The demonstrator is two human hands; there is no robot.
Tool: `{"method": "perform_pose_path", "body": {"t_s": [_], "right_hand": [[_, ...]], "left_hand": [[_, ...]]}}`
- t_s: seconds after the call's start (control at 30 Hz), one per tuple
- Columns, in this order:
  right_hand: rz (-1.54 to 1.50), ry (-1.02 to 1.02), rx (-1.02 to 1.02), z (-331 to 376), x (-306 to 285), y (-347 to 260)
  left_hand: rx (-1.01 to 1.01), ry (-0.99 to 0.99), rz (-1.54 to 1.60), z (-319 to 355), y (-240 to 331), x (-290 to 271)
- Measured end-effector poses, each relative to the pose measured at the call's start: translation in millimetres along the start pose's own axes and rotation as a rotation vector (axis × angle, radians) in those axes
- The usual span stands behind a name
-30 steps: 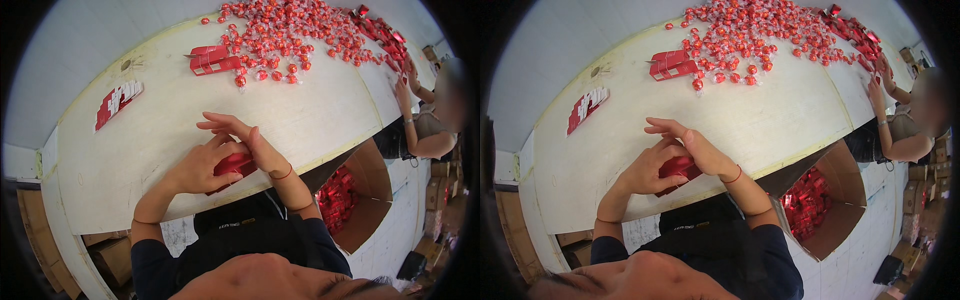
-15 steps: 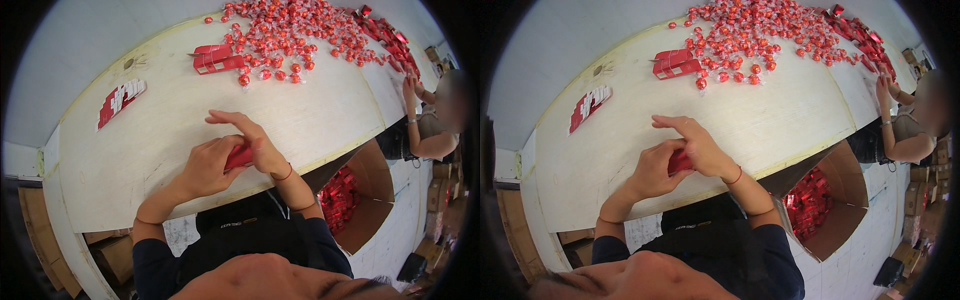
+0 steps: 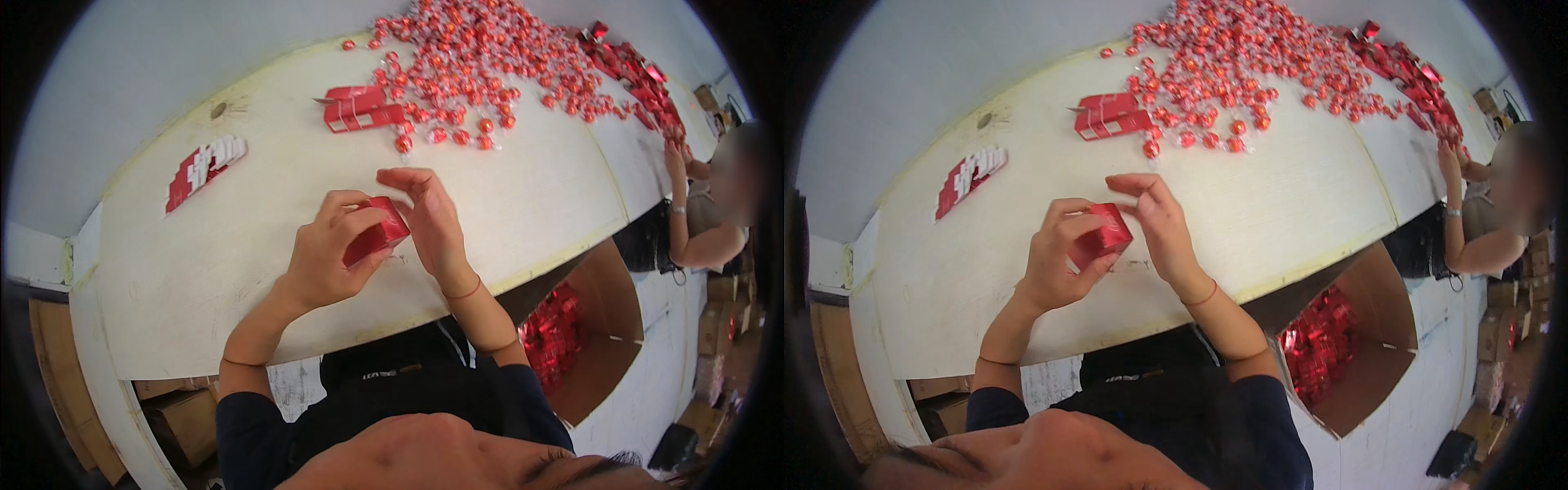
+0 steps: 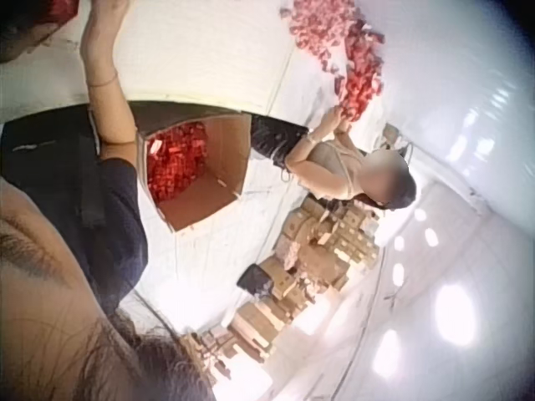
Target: The person assembles small red cardboard boxes by folding flat pieces into rectangular shapes. They repeatedly pick up a flat piece, fold the sides, and place the finished box on the table. A second person is visible in the background handling wrapped candies.
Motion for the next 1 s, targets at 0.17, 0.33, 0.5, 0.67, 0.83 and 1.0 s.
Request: {"method": "perform_pose_path", "body": {"t_s": [0.17,0.33,0.5,0.67,0.83,1.0], "right_hand": [[-0.160,-0.307,0.254,6,40,21],[0.208,-0.302,0.288,9,45,19],[0.639,-0.168,0.112,4,32,10],[0.812,-0.167,0.093,2,37,4],[0.601,-0.017,0.270,1,12,26],[0.675,0.316,0.086,3,-32,22]], "left_hand": [[0.194,0.182,0.015,11,5,-12],[0.117,0.339,0.318,23,-24,-18],[-0.002,0.324,0.464,16,-34,-25],[-0.032,0.293,0.452,17,-35,-11],[-0.335,0.157,0.775,23,-95,39],[-0.313,-0.012,0.388,-51,-148,18]]}}
Point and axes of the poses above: each hand's wrist, its own z-axis away from the middle knuckle, its own x-axis out of the palm, y = z × x, the point moved 10 cm from there along -z, towards the middle knuckle, and after that the axes turned 10 degrees about -y, right-handed, at the moved point
